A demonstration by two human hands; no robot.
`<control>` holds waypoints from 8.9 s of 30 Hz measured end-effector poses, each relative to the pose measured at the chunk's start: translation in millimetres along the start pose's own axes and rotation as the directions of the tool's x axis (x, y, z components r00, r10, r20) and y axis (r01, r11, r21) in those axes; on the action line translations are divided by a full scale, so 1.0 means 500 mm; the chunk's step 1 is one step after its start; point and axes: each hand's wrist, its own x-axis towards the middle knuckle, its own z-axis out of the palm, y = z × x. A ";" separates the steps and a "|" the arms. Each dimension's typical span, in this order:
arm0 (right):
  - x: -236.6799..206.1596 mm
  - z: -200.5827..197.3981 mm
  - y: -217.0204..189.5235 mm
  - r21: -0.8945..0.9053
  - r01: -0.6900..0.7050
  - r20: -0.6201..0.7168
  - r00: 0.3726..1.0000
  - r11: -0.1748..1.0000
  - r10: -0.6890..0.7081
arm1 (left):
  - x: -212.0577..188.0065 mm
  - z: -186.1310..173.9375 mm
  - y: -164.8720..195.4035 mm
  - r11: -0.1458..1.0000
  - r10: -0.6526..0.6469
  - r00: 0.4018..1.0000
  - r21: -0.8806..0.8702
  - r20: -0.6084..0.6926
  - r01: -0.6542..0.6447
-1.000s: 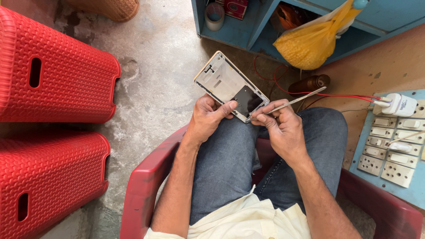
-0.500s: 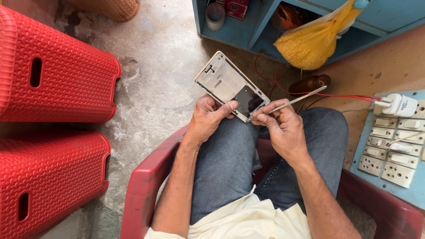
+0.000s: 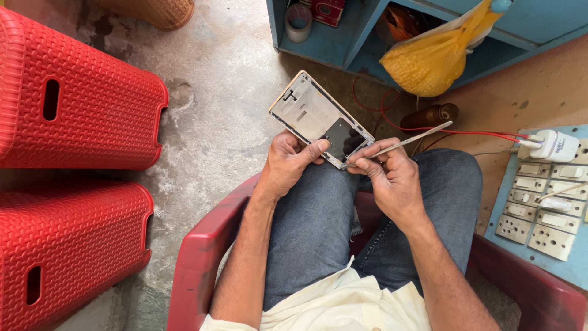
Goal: The person sits and pries open a smartphone, using an orange pry tool and a metal spudger to separate the screen from the frame. They lift the display away, hold the empty phone frame, and scrape residue from the frame edges while working on their lap.
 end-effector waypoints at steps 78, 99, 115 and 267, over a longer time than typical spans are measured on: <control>-0.066 0.049 0.041 -0.482 0.479 0.014 0.842 0.734 -0.540 | 0.035 0.022 -0.028 0.982 -0.002 0.997 -0.187 -0.079 -0.013; -0.048 0.019 0.046 0.113 0.124 -0.201 0.974 0.986 -0.099 | 0.019 0.011 -0.023 0.975 -0.033 0.994 -0.220 -0.103 0.010; -0.041 -0.030 0.003 0.675 -0.162 -0.094 0.949 0.719 0.301 | -0.049 0.151 0.065 0.945 -0.013 0.968 -0.318 -0.253 -0.071; -0.051 -0.067 -0.053 0.069 0.068 -0.138 0.989 0.995 -0.058 | -0.065 0.209 0.129 0.244 0.686 0.652 0.743 0.323 -0.624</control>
